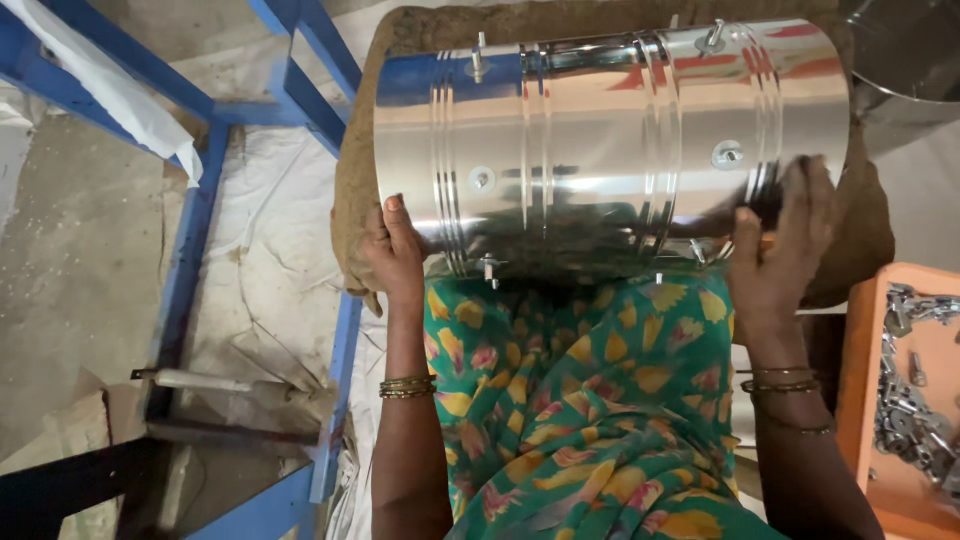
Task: The person sits on the floor and rubs the exterior of a large cylindrical stainless steel container with a cloth. They rotate the container periodically to access different sections and continue rubbing the surface.
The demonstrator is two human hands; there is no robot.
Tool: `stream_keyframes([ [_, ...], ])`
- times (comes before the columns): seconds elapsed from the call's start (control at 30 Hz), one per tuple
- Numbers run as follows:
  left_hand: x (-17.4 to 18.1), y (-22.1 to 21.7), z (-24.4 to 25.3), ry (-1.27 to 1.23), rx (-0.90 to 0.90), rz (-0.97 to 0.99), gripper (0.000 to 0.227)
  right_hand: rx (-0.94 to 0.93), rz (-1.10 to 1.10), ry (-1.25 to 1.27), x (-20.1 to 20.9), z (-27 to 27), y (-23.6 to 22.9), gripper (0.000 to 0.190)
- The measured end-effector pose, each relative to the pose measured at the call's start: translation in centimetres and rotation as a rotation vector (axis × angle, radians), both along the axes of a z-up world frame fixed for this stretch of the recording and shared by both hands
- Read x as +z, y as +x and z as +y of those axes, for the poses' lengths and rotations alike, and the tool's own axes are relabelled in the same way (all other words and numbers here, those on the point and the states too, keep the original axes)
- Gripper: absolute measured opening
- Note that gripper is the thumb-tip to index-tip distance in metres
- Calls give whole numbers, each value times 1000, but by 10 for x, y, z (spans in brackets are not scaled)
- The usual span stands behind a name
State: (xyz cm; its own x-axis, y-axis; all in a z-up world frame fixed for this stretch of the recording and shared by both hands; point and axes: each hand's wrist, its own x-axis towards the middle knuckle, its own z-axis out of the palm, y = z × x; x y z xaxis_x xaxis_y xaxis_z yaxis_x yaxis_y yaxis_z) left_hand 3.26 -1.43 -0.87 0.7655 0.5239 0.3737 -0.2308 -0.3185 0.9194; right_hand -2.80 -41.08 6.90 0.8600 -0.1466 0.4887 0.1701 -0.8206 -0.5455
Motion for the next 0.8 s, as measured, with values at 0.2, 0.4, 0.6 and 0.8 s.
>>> stream_keyframes([
  [0.2, 3, -22, -11, -66, -65, 9, 40, -10, 11, -125, -6, -6, 4, 60],
  [0.4, 9, -43, -22, -198, -93, 34, 41, -12, -25, -175, -20, -21, 32, 58],
  [0.6, -26, -97, -37, -1, -14, 93, 38, 33, -13, -151, -16, -39, 55, 56],
  [0.8, -80, -169, -27, -46, -166, 323, 47, 81, -22, -109, -18, -40, 75, 54],
])
